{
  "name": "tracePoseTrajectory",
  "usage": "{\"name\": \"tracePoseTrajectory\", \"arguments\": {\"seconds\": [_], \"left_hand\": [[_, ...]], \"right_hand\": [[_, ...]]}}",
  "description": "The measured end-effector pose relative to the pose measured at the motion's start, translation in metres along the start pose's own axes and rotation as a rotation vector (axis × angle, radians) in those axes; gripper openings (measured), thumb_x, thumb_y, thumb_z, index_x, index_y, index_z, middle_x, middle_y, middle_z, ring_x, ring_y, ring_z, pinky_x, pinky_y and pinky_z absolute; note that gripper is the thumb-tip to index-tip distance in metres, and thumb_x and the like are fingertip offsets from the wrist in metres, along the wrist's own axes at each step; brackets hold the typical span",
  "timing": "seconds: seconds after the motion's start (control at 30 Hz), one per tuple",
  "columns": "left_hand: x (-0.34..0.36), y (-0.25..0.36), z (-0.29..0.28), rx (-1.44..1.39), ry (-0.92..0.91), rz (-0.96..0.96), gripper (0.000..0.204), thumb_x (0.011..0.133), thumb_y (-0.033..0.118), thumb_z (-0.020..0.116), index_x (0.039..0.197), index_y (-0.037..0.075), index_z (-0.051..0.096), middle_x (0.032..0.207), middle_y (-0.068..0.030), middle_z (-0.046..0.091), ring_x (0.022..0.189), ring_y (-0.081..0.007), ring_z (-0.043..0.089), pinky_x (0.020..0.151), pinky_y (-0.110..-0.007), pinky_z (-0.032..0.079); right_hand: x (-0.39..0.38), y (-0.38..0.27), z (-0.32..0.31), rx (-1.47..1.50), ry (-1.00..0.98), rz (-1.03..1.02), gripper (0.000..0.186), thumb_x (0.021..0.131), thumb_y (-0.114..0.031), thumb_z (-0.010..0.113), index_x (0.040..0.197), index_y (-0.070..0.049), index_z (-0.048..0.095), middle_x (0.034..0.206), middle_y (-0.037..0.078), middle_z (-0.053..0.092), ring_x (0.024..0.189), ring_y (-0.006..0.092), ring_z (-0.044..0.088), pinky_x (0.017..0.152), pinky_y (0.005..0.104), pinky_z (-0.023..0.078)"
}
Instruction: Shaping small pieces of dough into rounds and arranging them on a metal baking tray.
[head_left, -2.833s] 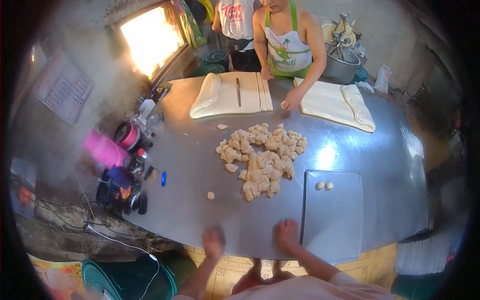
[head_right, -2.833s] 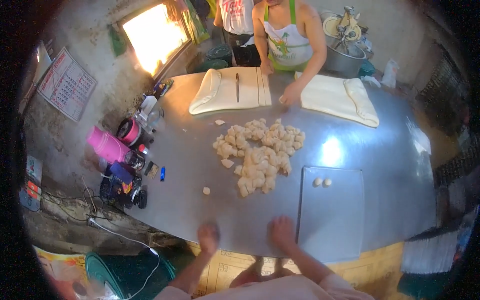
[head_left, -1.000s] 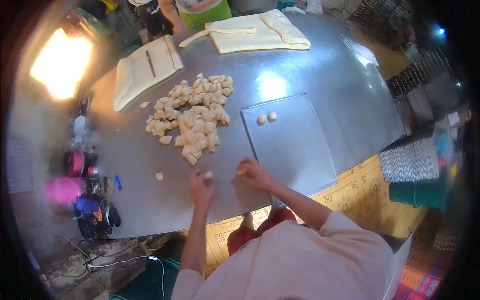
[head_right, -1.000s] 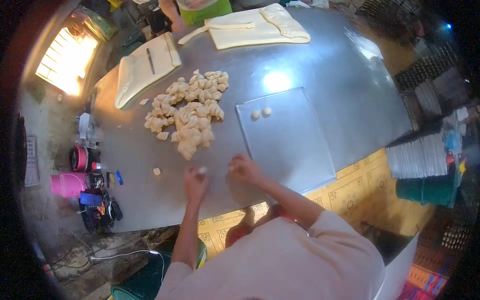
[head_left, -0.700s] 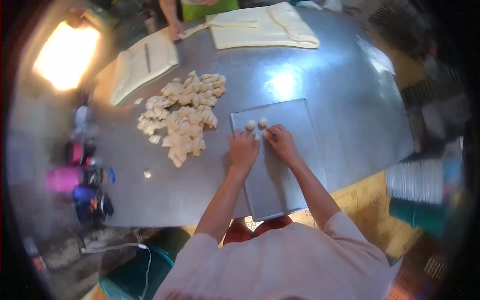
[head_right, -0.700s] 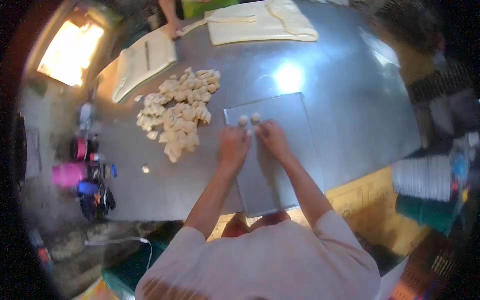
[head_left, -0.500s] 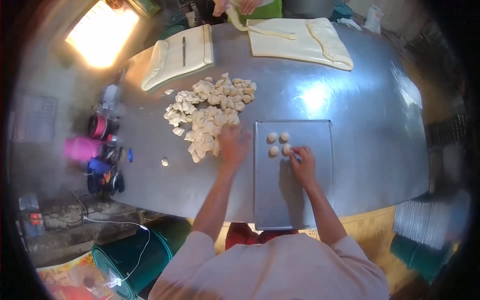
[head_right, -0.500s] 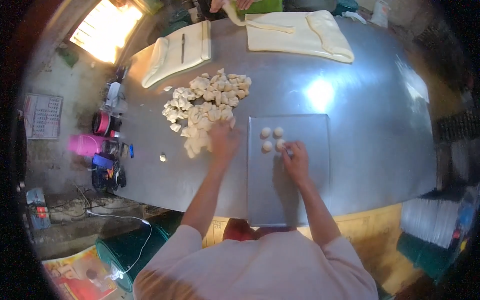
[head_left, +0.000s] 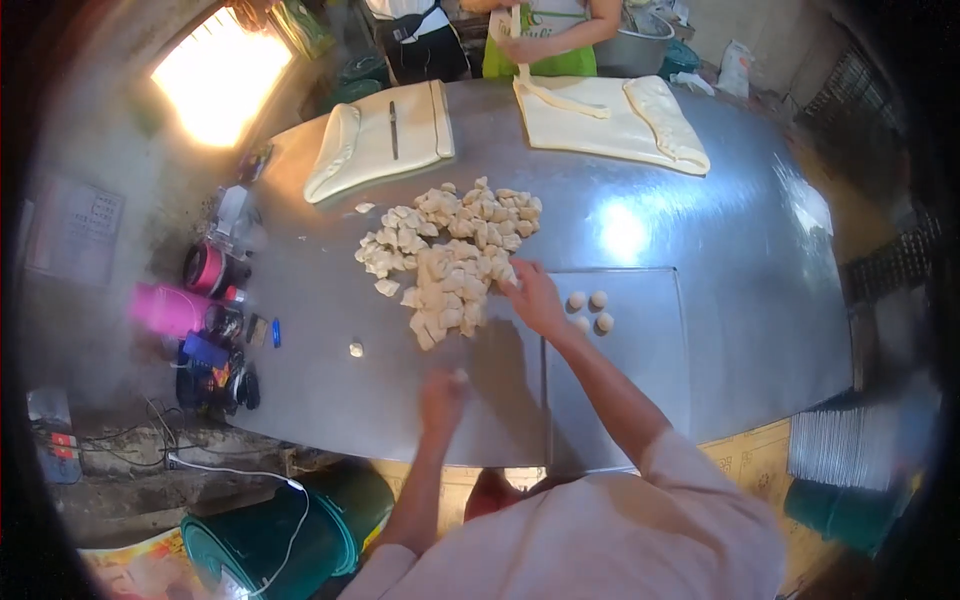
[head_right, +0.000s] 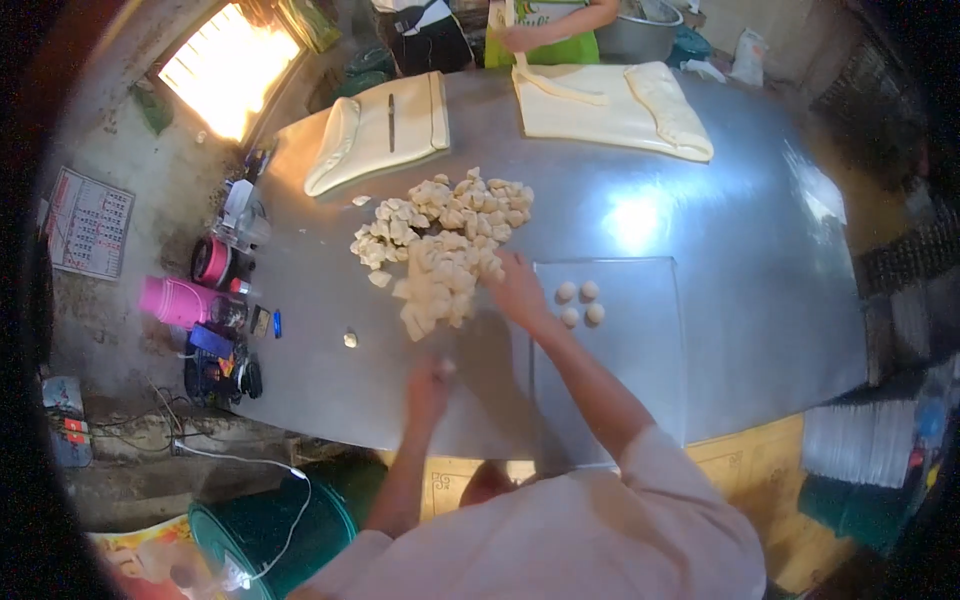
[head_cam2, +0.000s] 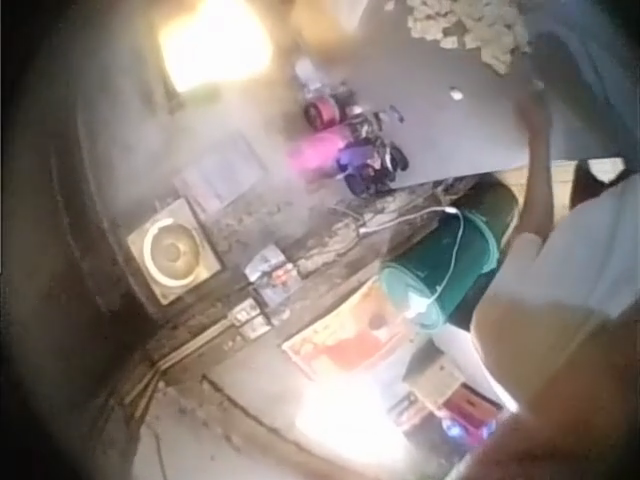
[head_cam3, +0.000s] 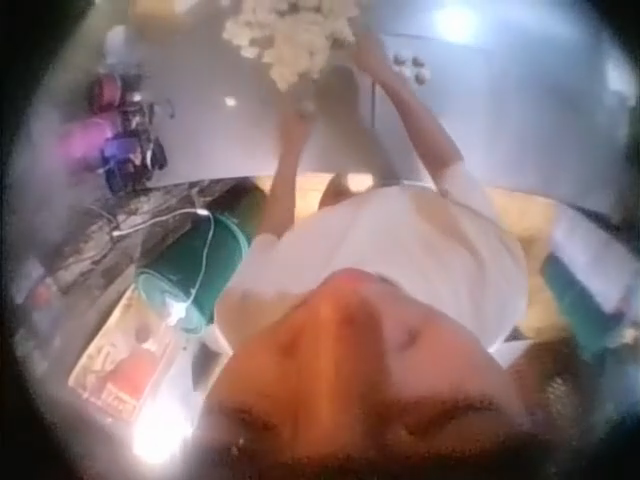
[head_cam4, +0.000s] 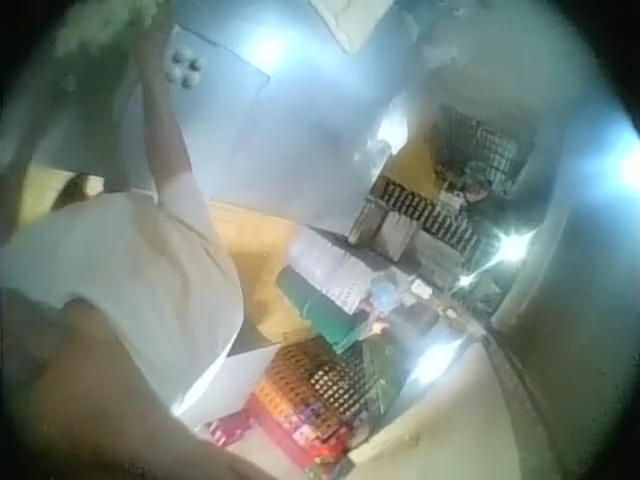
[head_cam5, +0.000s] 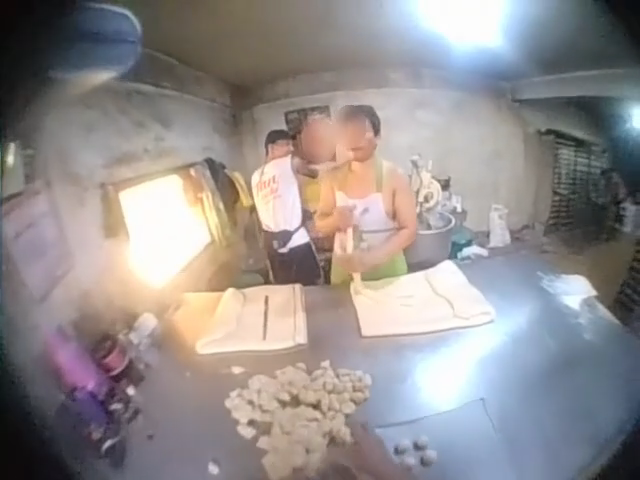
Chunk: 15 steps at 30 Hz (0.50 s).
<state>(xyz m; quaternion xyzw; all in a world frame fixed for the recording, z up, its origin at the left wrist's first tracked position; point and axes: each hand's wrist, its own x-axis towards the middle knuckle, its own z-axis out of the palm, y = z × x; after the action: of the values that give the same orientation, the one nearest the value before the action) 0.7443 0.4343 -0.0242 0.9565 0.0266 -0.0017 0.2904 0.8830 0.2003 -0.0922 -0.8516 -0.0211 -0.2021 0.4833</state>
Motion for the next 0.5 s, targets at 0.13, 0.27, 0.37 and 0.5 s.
{"name": "tracePoseTrajectory", "arguments": {"seconds": [0.13,0.27,0.37,0.5], "left_hand": [[-0.021,-0.031,0.013,-0.118,-0.112,0.228,0.029,0.085,0.010,0.073,0.113,0.003,0.070,0.110,-0.0196,0.065,0.102,-0.0416,0.063,0.088,-0.051,0.052],[-0.040,-0.105,-0.014,-0.193,0.094,0.178,0.030,0.086,0.012,0.072,0.115,0.002,0.069,0.111,-0.0203,0.064,0.111,-0.0422,0.059,0.096,-0.051,0.048],[-0.051,-0.161,-0.033,0.074,0.361,0.023,0.035,0.089,0.017,0.070,0.120,0.001,0.065,0.110,-0.0210,0.064,0.112,-0.0439,0.057,0.100,-0.053,0.045],[-0.031,-0.192,-0.045,0.495,0.330,0.241,0.027,0.097,0.022,0.062,0.117,0.003,0.063,0.108,-0.0203,0.064,0.108,-0.0419,0.058,0.098,-0.052,0.046]], "right_hand": [[0.077,-0.058,0.047,-0.315,-0.327,0.125,0.023,0.094,-0.023,0.071,0.104,-0.003,0.069,0.102,0.022,0.067,0.088,0.0425,0.066,0.080,0.0503,0.054],[0.038,-0.134,-0.003,-0.208,-0.187,0.029,0.022,0.096,-0.023,0.068,0.094,-0.002,0.064,0.093,0.023,0.065,0.087,0.0445,0.063,0.074,0.0531,0.049],[-0.055,-0.158,-0.023,-0.275,-0.086,0.187,0.018,0.100,-0.017,0.063,0.098,-0.001,0.056,0.095,0.021,0.056,0.085,0.0444,0.057,0.073,0.0531,0.047],[-0.127,-0.115,0.012,-0.663,-0.331,-0.024,0.025,0.101,-0.024,0.054,0.109,-0.001,0.058,0.106,0.024,0.056,0.103,0.0410,0.055,0.089,0.0542,0.042]]}}
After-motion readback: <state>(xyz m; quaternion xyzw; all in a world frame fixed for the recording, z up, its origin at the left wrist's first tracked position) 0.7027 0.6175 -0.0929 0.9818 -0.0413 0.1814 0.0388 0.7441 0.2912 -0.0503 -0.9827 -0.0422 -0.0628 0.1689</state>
